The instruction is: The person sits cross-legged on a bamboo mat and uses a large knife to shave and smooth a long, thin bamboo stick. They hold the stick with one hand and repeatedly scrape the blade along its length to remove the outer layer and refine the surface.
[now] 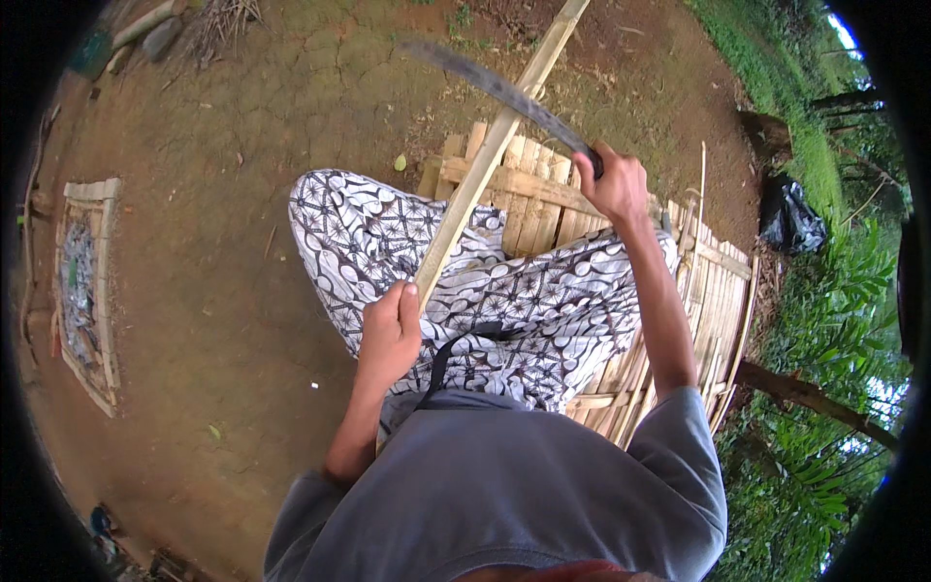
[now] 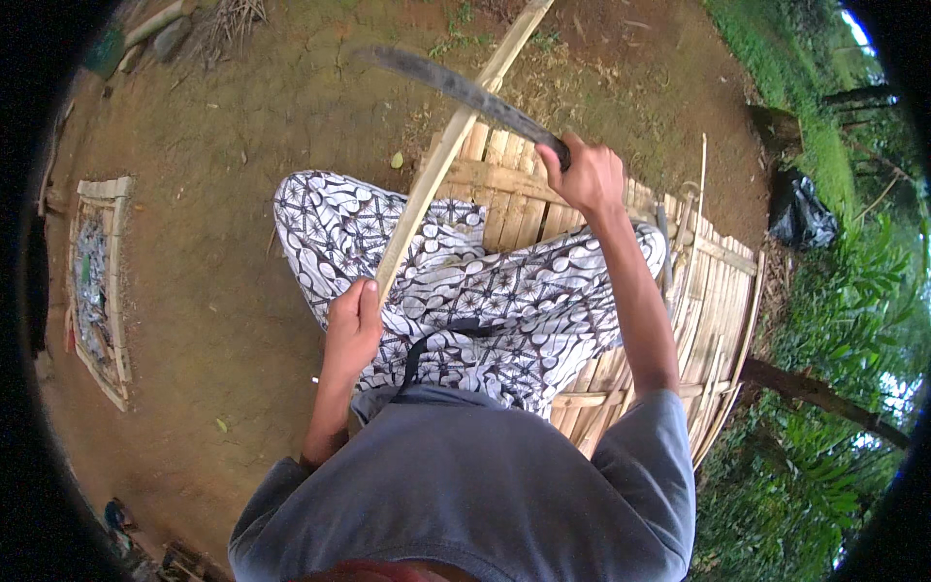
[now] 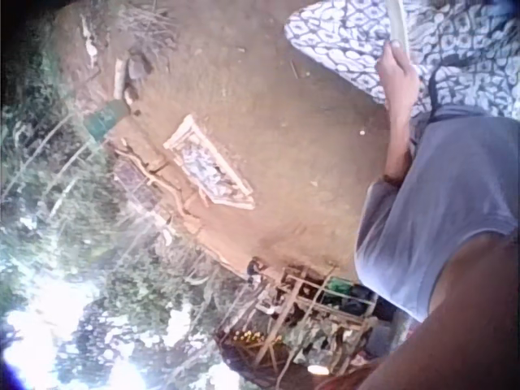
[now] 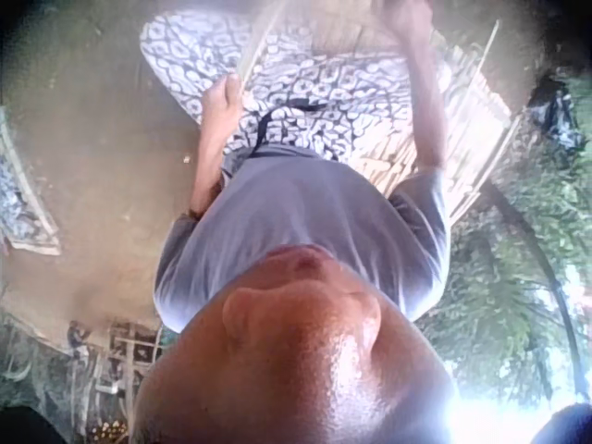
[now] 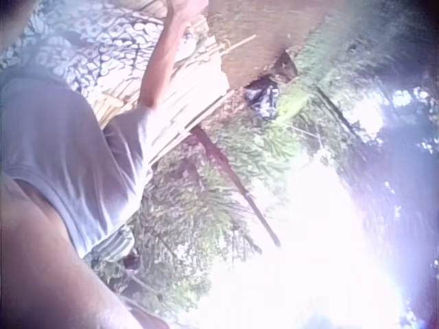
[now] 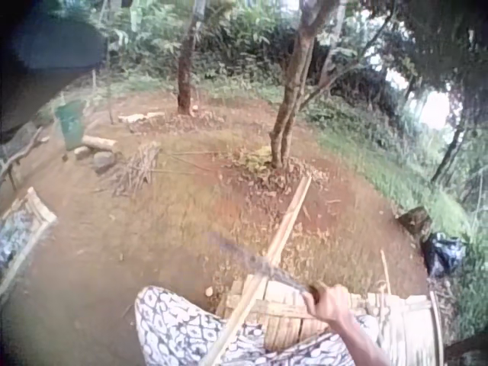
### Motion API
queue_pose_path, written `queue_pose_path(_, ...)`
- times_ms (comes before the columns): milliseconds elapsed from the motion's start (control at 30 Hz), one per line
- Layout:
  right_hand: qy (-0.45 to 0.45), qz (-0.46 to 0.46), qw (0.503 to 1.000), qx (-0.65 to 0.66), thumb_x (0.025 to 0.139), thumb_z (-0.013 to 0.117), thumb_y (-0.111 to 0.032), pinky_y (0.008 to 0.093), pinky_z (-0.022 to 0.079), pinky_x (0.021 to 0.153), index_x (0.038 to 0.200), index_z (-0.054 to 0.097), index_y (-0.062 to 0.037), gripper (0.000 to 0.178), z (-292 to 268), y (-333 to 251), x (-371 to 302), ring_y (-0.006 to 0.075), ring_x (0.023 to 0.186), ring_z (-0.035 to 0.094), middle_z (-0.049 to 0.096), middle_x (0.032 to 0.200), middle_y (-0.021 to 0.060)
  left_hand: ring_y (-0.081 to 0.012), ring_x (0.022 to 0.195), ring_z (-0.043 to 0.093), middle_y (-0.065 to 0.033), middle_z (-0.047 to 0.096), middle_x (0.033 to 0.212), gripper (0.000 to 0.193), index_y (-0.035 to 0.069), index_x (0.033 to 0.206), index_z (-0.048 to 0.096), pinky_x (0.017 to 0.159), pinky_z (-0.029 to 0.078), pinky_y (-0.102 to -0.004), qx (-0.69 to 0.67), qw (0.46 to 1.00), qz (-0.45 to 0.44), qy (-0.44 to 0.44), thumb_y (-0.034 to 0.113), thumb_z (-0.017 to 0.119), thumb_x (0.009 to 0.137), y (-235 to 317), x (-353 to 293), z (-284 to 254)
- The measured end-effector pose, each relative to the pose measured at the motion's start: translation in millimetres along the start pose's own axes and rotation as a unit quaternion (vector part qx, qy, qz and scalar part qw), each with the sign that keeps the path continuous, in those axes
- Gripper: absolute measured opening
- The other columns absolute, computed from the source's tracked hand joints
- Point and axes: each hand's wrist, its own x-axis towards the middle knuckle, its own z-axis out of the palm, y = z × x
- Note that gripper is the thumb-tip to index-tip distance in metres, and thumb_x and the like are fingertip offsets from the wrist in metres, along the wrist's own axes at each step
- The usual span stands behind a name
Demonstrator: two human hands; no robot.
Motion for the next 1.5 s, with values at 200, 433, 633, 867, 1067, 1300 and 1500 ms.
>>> queue_pose_path(200, -0.082, -0.170, 0.982, 0.004, 0.089, 0.042, -0.065, 0.0330, 0.039, 0.038, 0.071, 0.061, -0.0136, 0.057, -16.7, -73.3, -19.0, 0.0112, 0.032, 0.033, 0.044, 0.044, -0.0019, -0.0228, 0.047, 0.041, -0.0165, 0.046, 0.055, 0.028, -0.004, 0.079, 0.051, 0.049, 0.035, -0.0376, -0.047, 0.999, -0.001, 0.000, 0.015, 0.042, 0.098, -3.6, 11.7, 4.2)
queue_pose_path(433, -0.117, -0.082, 0.989, -0.022, 0.090, 0.037, -0.065, 0.0356, 0.047, 0.043, 0.079, 0.067, -0.0187, 0.057, -11.8, -19.1, 19.2, 0.0086, 0.038, 0.045, 0.051, 0.047, -0.0018, -0.0281, 0.050, 0.047, -0.0168, 0.048, 0.057, 0.030, -0.004, 0.078, 0.050, 0.052, 0.038, -0.0398, -0.003, 0.999, -0.042, -0.012, 0.016, 0.041, 0.098, -9.3, -10.9, -18.3)
queue_pose_path(633, -0.105, -0.008, 0.993, -0.050, 0.090, 0.035, -0.067, 0.0280, 0.034, 0.031, 0.081, 0.063, -0.0124, 0.062, -36.0, -32.3, 24.6, 0.0099, 0.035, 0.037, 0.048, 0.049, 0.0000, -0.0234, 0.051, 0.050, -0.0134, 0.048, 0.056, 0.033, -0.002, 0.075, 0.050, 0.052, 0.038, -0.0388, -0.010, 1.000, -0.007, 0.006, 0.019, 0.039, 0.098, -17.4, 3.0, -19.4)
queue_pose_path(867, -0.023, -0.319, 0.945, -0.065, 0.091, 0.031, -0.067, 0.0335, 0.041, 0.036, 0.070, 0.060, -0.0125, 0.065, -29.2, -44.0, 20.9, 0.0100, 0.037, 0.038, 0.043, 0.046, -0.0026, -0.0320, 0.049, 0.050, -0.0187, 0.048, 0.056, 0.027, -0.002, 0.079, 0.049, 0.052, 0.038, -0.0409, 0.017, 0.999, 0.024, -0.031, 0.016, 0.041, 0.097, -8.3, -2.4, -13.1)
queue_pose_path(1067, -0.031, 0.092, 0.993, -0.069, 0.091, 0.040, -0.062, 0.0355, 0.045, 0.039, 0.089, 0.066, -0.0136, 0.055, -44.0, 41.2, 72.0, 0.0146, 0.039, 0.045, 0.053, 0.050, 0.0019, -0.0368, 0.050, 0.051, -0.0218, 0.048, 0.057, 0.030, -0.002, 0.077, 0.051, 0.051, 0.038, -0.0419, 0.011, 0.999, 0.047, -0.003, 0.017, 0.041, 0.097, -26.9, -10.4, -2.3)
queue_pose_path(1300, -0.071, -0.295, 0.953, 0.000, 0.086, 0.037, -0.070, 0.0627, 0.041, 0.084, 0.059, 0.057, -0.0179, 0.062, -48.5, -73.2, -9.6, 0.0158, 0.036, 0.045, 0.044, 0.043, -0.0009, -0.0364, 0.052, 0.052, -0.0215, 0.050, 0.058, 0.030, -0.002, 0.076, 0.052, 0.052, 0.038, -0.0411, -0.008, 0.999, 0.030, -0.026, 0.018, 0.041, 0.097, -2.8, 7.8, -8.7)
queue_pose_path(1500, -0.092, 0.145, 0.978, -0.119, 0.090, 0.050, -0.048, 0.0410, 0.051, 0.058, 0.072, 0.064, -0.0093, 0.045, -64.2, 61.4, 71.2, 0.0299, 0.055, 0.063, 0.061, 0.059, 0.0143, -0.0402, 0.056, 0.054, -0.0235, 0.051, 0.062, 0.028, -0.002, 0.078, 0.052, 0.053, 0.039, -0.0429, 0.025, 0.999, -0.007, -0.024, 0.017, 0.042, 0.097, 17.7, -18.0, -21.7)
